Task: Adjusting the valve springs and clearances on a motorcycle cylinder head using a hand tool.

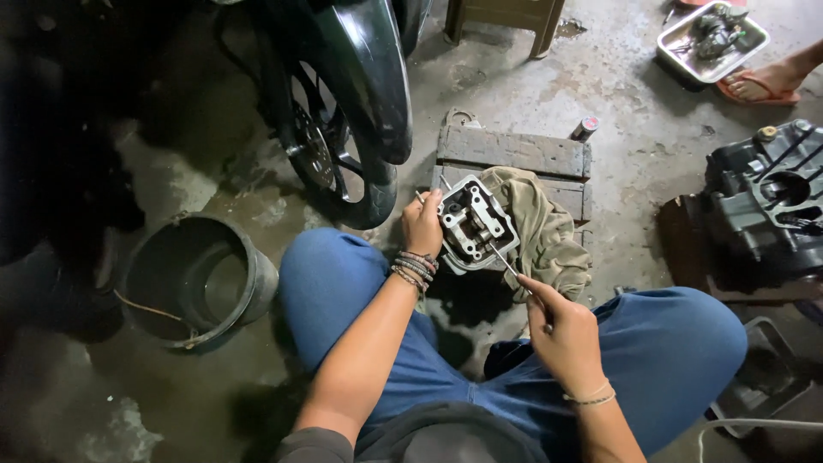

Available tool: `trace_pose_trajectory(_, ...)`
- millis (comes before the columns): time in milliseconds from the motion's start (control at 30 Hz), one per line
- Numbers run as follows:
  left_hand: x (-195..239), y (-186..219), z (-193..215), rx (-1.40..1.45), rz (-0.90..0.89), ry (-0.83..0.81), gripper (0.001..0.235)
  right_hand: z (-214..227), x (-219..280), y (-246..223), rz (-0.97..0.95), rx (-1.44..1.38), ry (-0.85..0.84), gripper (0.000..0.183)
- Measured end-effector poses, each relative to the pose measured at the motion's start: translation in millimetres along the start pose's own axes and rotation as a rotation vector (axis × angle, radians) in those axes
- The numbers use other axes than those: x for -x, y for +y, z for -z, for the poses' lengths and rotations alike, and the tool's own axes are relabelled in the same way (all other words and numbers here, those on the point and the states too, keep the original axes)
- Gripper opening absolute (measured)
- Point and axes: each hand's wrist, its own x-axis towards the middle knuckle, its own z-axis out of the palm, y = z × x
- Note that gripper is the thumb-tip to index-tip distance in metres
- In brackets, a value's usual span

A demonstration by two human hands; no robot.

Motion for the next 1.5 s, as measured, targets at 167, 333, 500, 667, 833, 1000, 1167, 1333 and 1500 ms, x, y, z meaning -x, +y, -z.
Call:
trace_pose_trajectory(167, -2, -7, 0, -0.009, 0.061, 0.015, 0.04, -15, -14, -3, -0.014, 0.002, 0.007, 0.038)
trace_pose_trajectory(333, -2, -1, 2, -0.004, 0.144, 0.002, 0.041, 0, -9, -3, -0.083, 0.091, -0.063, 0.038)
trace_pose_trajectory(500, -2, -6, 1, -0.004, 0.118, 0.013, 0.038, 18, -12, -5, -0.086, 0.226, -0.111, 0.033)
trace_pose_trajectory(667, 2, 6, 4, -0.014, 0.066, 0.0, 0.037, 35, -18, -2, -0.125, 0.357, -0.278, 0.036)
trace_pose_trajectory(833, 7, 14, -2, -0.013, 0.038, -0.003, 0.034, 49, -20, -7, -0.138, 0.381, -0.322, 0.036)
trace_pose_trajectory(1000, 5, 5, -1, 0.084, -0.009, 0.003, 0.032, 58, -17, -23, -0.094, 0.292, -0.412, 0.041)
trace_pose_trajectory(1167, -3, -13, -5, 0.116, -0.057, -0.003, 0.032, 51, -14, -20, -0.069, 0.311, -0.401, 0.043)
trace_pose_trajectory(1333, 4, 3, -6, 0.176, -0.077, -0.002, 0.03, 50, -15, -24, -0.041, 0.284, -0.426, 0.041)
trace_pose_trajectory(1500, 2, -3, -2, 0.147, -0.155, -0.065, 0.032, 46, -14, -16, -0.017, 0.298, -0.39, 0.047)
